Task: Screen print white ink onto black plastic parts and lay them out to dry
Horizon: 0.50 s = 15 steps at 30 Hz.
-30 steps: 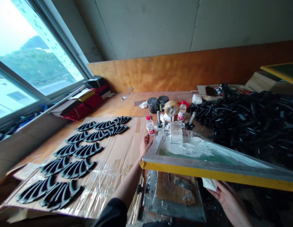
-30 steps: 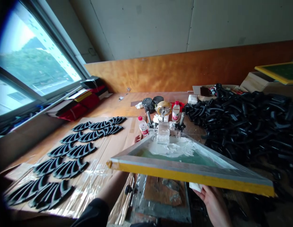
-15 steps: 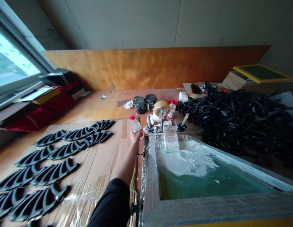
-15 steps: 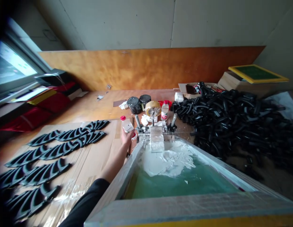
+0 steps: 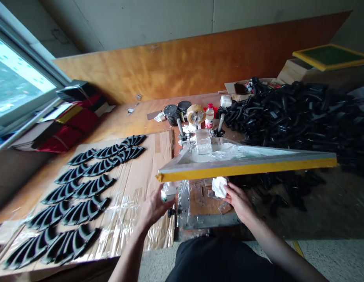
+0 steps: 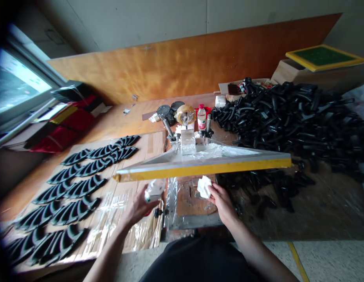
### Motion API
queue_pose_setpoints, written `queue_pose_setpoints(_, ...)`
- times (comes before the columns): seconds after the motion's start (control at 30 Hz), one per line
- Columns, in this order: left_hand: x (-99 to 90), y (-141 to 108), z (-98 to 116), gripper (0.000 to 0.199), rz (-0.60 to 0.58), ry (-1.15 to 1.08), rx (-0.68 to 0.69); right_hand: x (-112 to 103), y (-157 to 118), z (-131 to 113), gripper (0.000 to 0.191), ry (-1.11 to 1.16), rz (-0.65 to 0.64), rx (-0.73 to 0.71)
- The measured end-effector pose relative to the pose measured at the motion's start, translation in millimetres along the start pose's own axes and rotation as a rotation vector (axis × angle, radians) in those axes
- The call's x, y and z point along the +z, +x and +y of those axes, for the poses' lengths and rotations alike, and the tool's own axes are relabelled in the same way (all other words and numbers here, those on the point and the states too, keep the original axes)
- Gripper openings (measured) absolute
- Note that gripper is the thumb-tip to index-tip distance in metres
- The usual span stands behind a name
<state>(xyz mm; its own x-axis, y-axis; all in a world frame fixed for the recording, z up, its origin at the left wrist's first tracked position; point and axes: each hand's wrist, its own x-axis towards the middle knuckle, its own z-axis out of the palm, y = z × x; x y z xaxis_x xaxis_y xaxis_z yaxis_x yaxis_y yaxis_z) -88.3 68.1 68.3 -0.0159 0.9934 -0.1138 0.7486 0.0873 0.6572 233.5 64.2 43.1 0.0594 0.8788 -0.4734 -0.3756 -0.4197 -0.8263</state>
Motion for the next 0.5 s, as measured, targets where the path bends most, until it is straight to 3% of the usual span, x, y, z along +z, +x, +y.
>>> queue_pose_setpoints(0.1,19.7,-33,21,0.064,-0.090,0.303,0.139,-1,-7,4,0.040,-0.030,-0.044,0.003)
queue_pose_setpoints(0.23,38.1,-45,47,0.067,-0.137,0.542,0.218,-3,-16,9,0.039,-0.065,-0.114,0.012)
queue_pose_setpoints(0.5,32.6,-39,78,0.062,-0.150,0.693,0.313,-5,-22,14,0.045,-0.113,-0.147,0.019)
